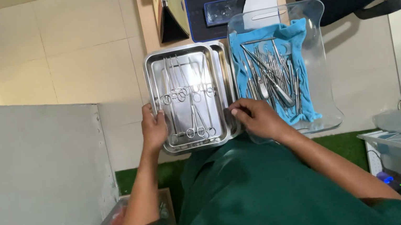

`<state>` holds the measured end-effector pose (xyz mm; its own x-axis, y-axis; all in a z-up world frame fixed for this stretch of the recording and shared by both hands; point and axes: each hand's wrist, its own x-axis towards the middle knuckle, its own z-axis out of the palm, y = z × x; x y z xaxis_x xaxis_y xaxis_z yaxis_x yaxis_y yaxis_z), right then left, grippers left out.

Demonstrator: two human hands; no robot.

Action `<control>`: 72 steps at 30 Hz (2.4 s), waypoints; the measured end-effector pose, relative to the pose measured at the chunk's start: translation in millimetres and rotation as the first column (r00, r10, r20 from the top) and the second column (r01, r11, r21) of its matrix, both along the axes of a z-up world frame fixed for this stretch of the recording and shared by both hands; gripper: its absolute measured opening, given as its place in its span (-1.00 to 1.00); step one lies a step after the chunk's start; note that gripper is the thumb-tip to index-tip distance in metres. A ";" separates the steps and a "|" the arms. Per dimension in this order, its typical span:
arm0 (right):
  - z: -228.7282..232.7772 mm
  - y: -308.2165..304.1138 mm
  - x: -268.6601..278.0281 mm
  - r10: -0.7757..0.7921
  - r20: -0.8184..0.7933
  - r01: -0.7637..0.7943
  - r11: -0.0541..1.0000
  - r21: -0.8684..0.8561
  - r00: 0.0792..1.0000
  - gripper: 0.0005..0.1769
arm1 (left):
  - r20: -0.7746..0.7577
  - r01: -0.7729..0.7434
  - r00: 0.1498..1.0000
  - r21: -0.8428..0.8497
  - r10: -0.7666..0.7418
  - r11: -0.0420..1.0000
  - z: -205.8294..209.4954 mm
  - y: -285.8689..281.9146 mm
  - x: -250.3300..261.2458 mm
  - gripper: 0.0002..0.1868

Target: The person sorts various surgical instruments from a blue cloth-lined container into a metal tray. They handle items such as scissors, forceps, and probes, arranging them neatly. The person then places the filled tray into a sterilization cabinet and returns to continue sorting the remaining instruments.

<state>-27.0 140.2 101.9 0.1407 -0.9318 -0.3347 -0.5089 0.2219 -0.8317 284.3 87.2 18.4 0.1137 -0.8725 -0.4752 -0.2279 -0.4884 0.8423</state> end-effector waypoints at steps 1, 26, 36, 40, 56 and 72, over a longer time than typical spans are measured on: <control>1.9 0.0 -3.8 0.010 0.006 -0.010 1.000 -0.004 1.000 -0.73 | 0.006 -0.010 1.000 -0.004 0.010 1.000 -11.0 5.3 6.7 -0.69; 63.9 87.1 -206.4 -0.272 0.504 0.352 0.933 -0.069 0.820 -0.45 | -0.285 0.102 0.948 -0.155 -0.143 0.983 141.2 78.6 -247.9 -0.60; 73.2 208.3 -218.1 -0.490 0.538 0.644 0.754 -0.134 0.686 -0.46 | -0.299 0.414 0.850 -0.130 -0.434 0.901 178.2 104.4 -310.9 -0.48; 73.7 263.5 -202.2 -0.596 0.540 0.756 0.644 -0.121 0.594 -0.45 | -0.285 0.582 0.749 -0.149 -0.598 0.800 186.5 128.9 -316.5 -0.54; 98.8 494.5 -161.6 -0.787 0.598 0.984 0.176 -0.012 0.148 -0.49 | -0.192 0.871 0.371 -0.266 -0.909 0.412 210.3 283.4 -390.0 -0.63; 114.5 788.2 -245.8 -0.854 0.519 0.999 0.028 -0.041 0.045 -0.49 | -0.493 0.971 0.118 -0.125 -0.862 0.205 181.5 530.2 -540.7 -0.53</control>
